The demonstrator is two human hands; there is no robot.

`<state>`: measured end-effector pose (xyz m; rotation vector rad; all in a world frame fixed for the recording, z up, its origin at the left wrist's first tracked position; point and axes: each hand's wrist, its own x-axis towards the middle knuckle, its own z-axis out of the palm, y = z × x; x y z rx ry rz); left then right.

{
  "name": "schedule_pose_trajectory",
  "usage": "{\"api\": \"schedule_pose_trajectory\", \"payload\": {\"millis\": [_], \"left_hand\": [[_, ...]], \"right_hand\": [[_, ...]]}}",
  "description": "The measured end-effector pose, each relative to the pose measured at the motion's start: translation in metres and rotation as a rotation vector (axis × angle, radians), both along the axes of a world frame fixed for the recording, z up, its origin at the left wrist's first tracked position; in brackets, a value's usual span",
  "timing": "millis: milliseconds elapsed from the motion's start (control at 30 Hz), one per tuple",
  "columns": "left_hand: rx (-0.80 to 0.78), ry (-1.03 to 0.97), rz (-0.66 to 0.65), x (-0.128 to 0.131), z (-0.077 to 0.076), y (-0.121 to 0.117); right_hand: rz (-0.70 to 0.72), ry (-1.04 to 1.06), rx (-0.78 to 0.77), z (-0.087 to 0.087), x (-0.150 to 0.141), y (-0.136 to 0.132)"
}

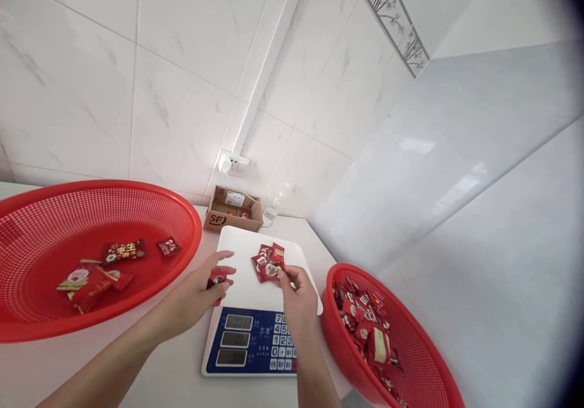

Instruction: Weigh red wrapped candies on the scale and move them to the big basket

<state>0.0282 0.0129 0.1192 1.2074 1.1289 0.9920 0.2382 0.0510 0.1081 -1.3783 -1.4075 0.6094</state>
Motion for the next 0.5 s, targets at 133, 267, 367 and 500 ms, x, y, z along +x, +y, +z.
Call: {"api": "schedule_pose_trajectory", "payload": {"millis": [133,267,367,500], "left_hand": [[-0.039,-0.094,0.074,-0.004,0.006,-0.001],[-0.039,-0.128,0.085,-0.004,0.010,-0.001],[-0.014,-0.137,0.087,-0.003,0.009,0.000],[0.028,-0.043,0.010,0.004,0.004,-0.003]], "right_hand": [[-0.025,-0.085,0.054,-0.001,0.013,0.019],[0.139,-0.167,-0.019,-0.004,0.010,0.009],[0.188,-0.162,-0.062,-0.005,0.004,-0.010],[0.330,-0.026,-0.188,-0.009,-0.007,-0.034]]}}
